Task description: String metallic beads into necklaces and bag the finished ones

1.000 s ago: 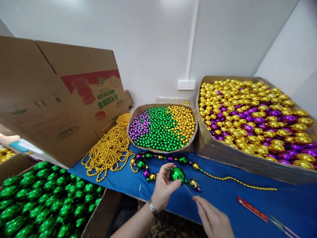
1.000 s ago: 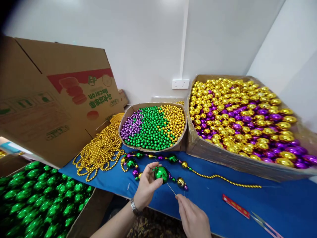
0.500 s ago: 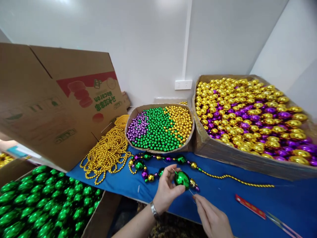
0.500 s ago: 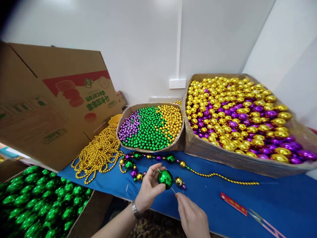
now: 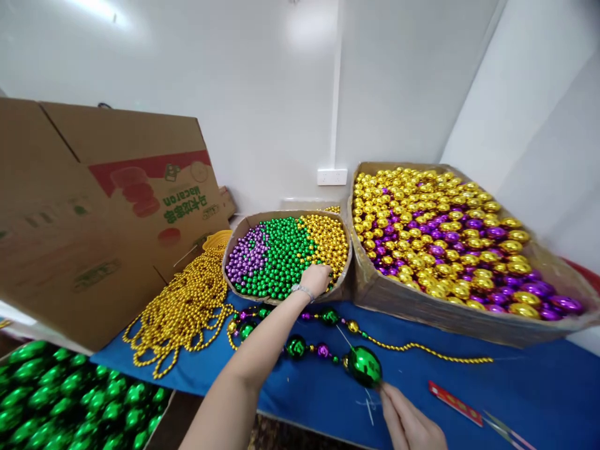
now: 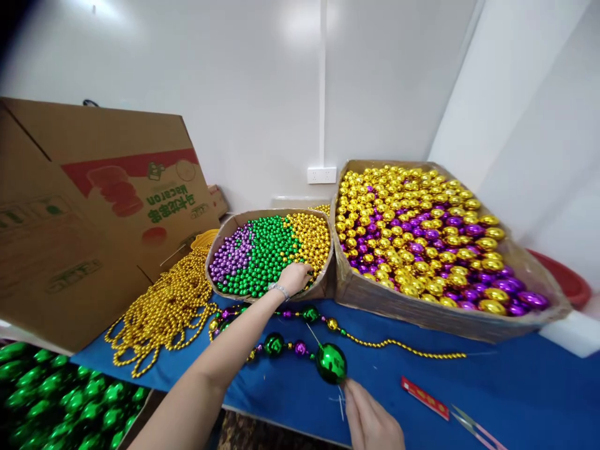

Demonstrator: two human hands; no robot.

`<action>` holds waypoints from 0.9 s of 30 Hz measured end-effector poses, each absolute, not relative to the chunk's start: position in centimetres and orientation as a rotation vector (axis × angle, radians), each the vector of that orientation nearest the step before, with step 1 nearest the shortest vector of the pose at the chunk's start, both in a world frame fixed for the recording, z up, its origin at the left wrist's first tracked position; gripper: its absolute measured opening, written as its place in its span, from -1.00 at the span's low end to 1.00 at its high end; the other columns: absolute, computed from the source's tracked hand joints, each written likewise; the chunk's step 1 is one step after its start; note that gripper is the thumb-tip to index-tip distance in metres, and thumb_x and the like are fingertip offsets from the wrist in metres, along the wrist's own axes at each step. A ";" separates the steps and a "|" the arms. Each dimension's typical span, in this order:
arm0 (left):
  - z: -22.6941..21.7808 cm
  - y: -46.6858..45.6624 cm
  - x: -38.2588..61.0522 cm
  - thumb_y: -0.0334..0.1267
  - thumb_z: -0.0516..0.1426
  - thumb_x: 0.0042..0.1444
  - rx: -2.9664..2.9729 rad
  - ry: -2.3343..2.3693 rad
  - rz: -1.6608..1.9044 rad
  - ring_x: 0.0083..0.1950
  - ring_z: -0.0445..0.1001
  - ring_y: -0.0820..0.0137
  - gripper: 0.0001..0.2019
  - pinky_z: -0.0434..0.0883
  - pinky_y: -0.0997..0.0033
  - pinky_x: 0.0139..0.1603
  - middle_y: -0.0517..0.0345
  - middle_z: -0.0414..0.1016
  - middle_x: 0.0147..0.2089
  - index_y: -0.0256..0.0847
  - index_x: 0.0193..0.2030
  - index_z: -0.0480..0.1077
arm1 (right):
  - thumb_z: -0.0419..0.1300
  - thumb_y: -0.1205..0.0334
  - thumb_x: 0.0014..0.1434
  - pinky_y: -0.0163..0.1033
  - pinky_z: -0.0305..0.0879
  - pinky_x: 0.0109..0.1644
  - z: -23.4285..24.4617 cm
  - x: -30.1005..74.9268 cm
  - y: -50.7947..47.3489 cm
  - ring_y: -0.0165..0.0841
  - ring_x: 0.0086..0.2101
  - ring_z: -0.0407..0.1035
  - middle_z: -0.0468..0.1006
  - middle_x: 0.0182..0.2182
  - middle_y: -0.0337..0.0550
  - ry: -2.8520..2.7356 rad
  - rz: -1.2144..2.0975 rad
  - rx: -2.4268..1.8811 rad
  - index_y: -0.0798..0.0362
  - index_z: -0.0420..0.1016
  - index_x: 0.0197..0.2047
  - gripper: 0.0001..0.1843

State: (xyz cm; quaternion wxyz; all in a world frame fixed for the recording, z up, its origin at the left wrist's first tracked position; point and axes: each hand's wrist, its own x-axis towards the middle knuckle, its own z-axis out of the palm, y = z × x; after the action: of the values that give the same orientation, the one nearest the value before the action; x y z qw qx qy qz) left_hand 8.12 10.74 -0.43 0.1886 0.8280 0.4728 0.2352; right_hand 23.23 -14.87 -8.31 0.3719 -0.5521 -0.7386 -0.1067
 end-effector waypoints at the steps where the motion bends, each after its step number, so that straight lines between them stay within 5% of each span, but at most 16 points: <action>1: -0.6 10.9 8.2 -0.43 0.15 -0.02 2.303 1.321 0.679 -0.08 0.42 0.19 -0.90 0.32 0.18 0.00 0.02 0.48 -0.27 -0.20 -0.34 0.46 | -0.14 0.21 0.33 -0.38 0.45 -0.36 -8.4 23.4 -14.9 -0.33 -0.37 0.55 0.63 -0.34 -0.10 -1.891 -0.268 -1.422 0.11 0.47 -0.17 -0.63; 6: -0.8 9.1 7.6 -0.38 0.10 0.06 2.095 1.251 0.869 -0.06 0.42 0.23 -0.87 0.32 0.24 0.01 -0.02 0.46 -0.20 -0.24 -0.28 0.46 | -0.11 0.20 0.32 -0.34 0.45 -0.32 -8.9 23.7 -14.9 -0.31 -0.36 0.54 0.63 -0.32 -0.09 -1.819 -0.252 -1.461 0.11 0.47 -0.17 -0.66; 9: -0.9 6.2 6.9 -0.20 -0.01 0.20 1.879 1.143 0.957 -0.20 0.49 0.32 -0.74 0.40 0.31 -0.15 -0.01 0.48 -0.22 -0.28 -0.13 0.42 | -0.09 0.19 0.31 -0.33 0.44 -0.30 -8.7 23.6 -14.7 -0.31 -0.35 0.54 0.62 -0.32 -0.10 -1.772 -0.210 -1.464 0.10 0.46 -0.16 -0.68; 12: -1.3 2.8 6.3 -0.08 0.11 0.12 1.275 0.828 0.998 -0.31 0.50 0.37 -0.67 0.42 0.36 -0.26 0.02 0.49 -0.31 -0.31 -0.12 0.41 | -0.08 0.20 0.31 -0.33 0.44 -0.31 -8.4 23.4 -14.6 -0.32 -0.36 0.54 0.62 -0.32 -0.12 -1.744 -0.168 -1.462 0.08 0.46 -0.16 -0.69; 16: -1.7 -0.3 6.0 -0.19 0.27 -0.05 0.797 0.619 0.947 -0.35 0.49 0.42 -0.70 0.40 0.42 -0.28 0.07 0.47 -0.38 -0.33 -0.21 0.44 | -0.08 0.19 0.30 -0.34 0.43 -0.31 -8.2 23.1 -14.8 -0.32 -0.35 0.54 0.62 -0.31 -0.11 -1.745 -0.134 -1.468 0.08 0.47 -0.15 -0.69; 27: -1.5 -2.1 6.6 -0.21 0.30 -0.09 0.801 0.669 1.031 -0.38 0.45 0.47 -0.73 0.39 0.44 -0.31 0.14 0.43 -0.39 -0.31 -0.27 0.45 | -0.10 0.19 0.31 -0.33 0.43 -0.28 -8.9 23.1 -15.0 -0.32 -0.33 0.53 0.62 -0.30 -0.09 -1.776 -0.190 -1.499 0.08 0.48 -0.14 -0.66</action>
State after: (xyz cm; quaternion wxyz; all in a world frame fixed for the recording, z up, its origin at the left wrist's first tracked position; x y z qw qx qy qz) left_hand 6.61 -2.12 -1.54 0.7427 0.3657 0.3053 0.4705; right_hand 23.13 -15.00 -8.90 0.3938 -0.5908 -0.7002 -0.0750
